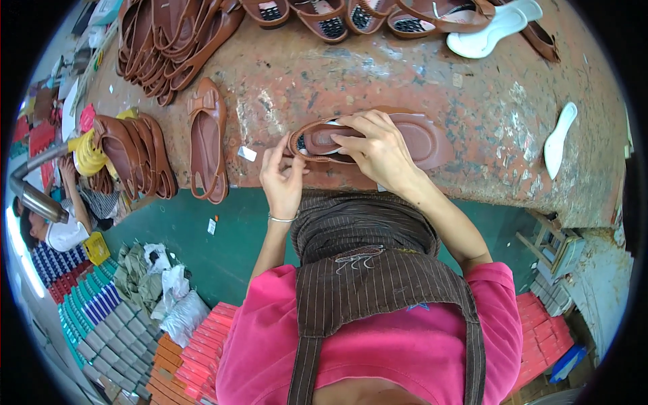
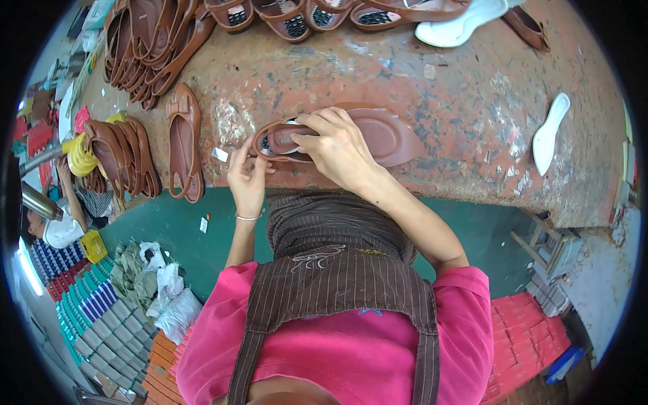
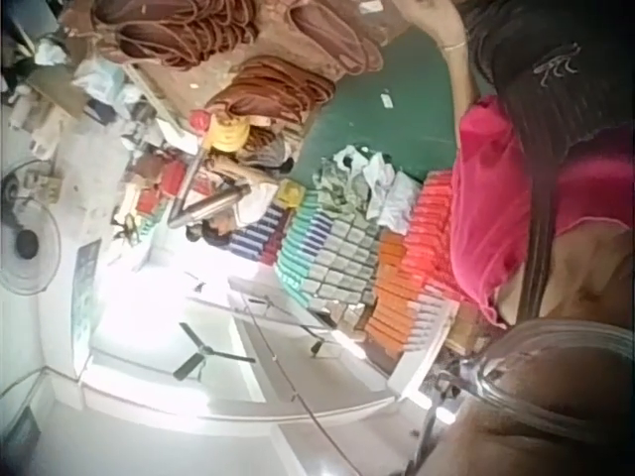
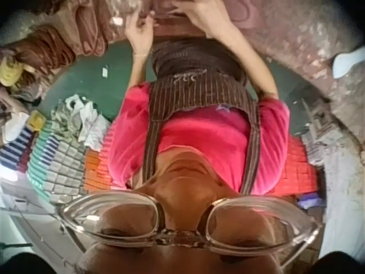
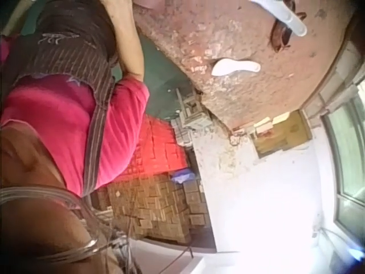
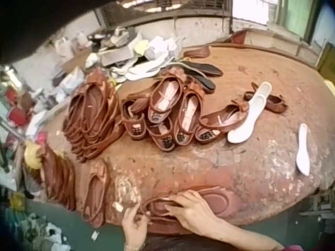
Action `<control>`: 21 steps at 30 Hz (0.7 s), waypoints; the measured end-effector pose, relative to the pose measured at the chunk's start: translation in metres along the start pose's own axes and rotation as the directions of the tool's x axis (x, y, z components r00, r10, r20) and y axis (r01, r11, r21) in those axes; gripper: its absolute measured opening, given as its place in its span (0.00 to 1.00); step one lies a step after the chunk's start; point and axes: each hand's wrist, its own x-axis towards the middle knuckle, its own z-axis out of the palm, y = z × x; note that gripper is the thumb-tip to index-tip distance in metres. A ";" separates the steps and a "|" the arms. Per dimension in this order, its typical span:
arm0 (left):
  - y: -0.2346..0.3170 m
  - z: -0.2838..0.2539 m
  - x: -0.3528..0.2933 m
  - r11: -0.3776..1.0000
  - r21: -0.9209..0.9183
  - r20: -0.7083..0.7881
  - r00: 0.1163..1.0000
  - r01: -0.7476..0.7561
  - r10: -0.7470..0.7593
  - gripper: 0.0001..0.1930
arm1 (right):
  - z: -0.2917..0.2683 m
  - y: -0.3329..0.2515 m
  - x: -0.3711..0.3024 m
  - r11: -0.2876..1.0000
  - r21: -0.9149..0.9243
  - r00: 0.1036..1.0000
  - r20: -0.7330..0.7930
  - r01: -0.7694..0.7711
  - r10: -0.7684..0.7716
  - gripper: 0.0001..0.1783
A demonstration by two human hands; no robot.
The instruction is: Inserting insoles into leather flat shoes at a manufacturing workbench.
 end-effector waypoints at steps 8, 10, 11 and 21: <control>-0.010 0.009 0.009 0.992 -0.116 -0.082 0.995 0.045 -0.055 0.21 | 0.023 -0.001 0.014 0.992 0.129 0.998 0.068 -0.007 -0.002 0.12; -0.006 0.011 0.012 0.981 -0.170 -0.089 0.990 0.092 -0.108 0.19 | 0.024 0.000 0.015 0.993 0.117 0.995 0.101 -0.018 0.006 0.12; -0.006 0.011 0.014 0.979 -0.175 -0.089 0.989 0.100 -0.117 0.19 | 0.025 0.000 0.015 0.996 0.088 0.993 0.122 -0.010 -0.001 0.13; -0.010 0.012 0.029 0.989 -0.076 -0.123 0.983 0.130 -0.138 0.05 | 0.031 0.010 0.017 0.940 0.172 0.868 0.362 0.296 -0.339 0.24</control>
